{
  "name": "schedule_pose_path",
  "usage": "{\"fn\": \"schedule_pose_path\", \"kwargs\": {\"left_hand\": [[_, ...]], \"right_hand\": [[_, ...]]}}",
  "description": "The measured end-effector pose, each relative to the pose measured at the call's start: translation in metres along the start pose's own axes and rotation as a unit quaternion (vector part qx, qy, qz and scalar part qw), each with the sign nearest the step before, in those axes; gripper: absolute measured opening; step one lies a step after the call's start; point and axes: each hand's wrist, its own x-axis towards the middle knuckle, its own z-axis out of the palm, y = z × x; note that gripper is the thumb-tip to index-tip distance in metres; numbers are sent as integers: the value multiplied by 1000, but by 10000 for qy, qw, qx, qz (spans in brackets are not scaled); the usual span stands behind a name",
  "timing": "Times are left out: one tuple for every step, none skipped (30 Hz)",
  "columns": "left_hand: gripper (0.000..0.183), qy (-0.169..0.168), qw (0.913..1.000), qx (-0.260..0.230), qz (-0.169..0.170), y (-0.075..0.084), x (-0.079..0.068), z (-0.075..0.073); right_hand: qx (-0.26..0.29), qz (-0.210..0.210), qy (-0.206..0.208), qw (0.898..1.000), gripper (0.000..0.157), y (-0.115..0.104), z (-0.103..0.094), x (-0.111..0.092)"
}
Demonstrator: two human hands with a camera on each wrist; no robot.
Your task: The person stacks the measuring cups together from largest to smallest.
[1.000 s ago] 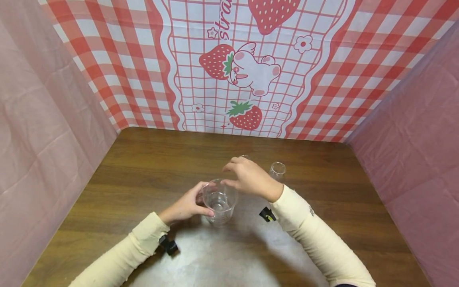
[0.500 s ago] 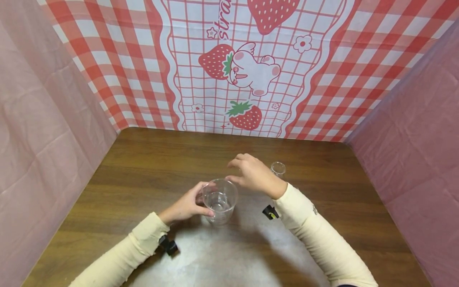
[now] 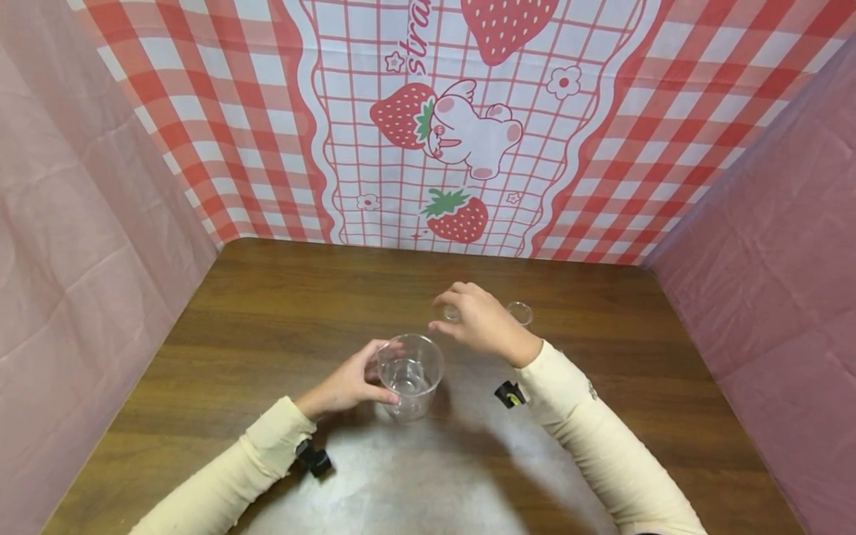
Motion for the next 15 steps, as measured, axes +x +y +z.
{"fn": "schedule_pose_path", "kwargs": {"left_hand": [[75, -10, 10000, 1, 0, 0, 0, 0], [75, -18, 10000, -4, -1, 0, 0, 0], [75, -25, 10000, -8, 1, 0, 0, 0], [75, -30, 10000, -17, 7, 0, 0, 0], [75, -36, 10000, -28, 6, 0, 0, 0], [75, -40, 10000, -38, 8, -1, 0, 0], [74, -43, 10000, -43, 10, -1, 0, 0], [74, -42, 10000, -52, 8, -1, 1, 0], [75, -41, 10000, -56, 9, -1, 1, 0], [75, -38, 10000, -56, 8, -1, 1, 0], [75, -36, 10000, -47, 3, -1, 1, 0], [75, -31, 10000, -36, 3, -1, 1, 0], [76, -25, 10000, -25, 1, -1, 1, 0], [76, -18, 10000, -15, -8, -1, 1, 0], [76, -9, 10000, 2, -12, -1, 1, 0]], "right_hand": [[14, 41, -4, 10000, 30, 1, 0, 0], [34, 94, -12, 9999, 30, 2, 0, -1], [49, 165, -21, 9998, 30, 4, 0, -1], [78, 244, -34, 9997, 31, 5, 0, -2], [100, 319, -52, 9994, 32, 6, 0, -2], [125, 394, -70, 9991, 33, 7, 0, -2], [151, 473, -93, 9987, 34, 8, 0, -3], [172, 538, -113, 9983, 35, 9, -1, -3], [191, 591, -132, 9980, 36, 10, -1, -4], [208, 630, -152, 9977, 36, 11, -1, -4], [219, 663, -170, 9974, 37, 12, -1, -4], [228, 690, -177, 9972, 36, 13, -1, -5], [231, 712, -181, 9970, 36, 15, -2, -5], [230, 733, -176, 9969, 35, 16, -1, -5], [225, 758, -174, 9967, 35, 18, -1, -5]]}}
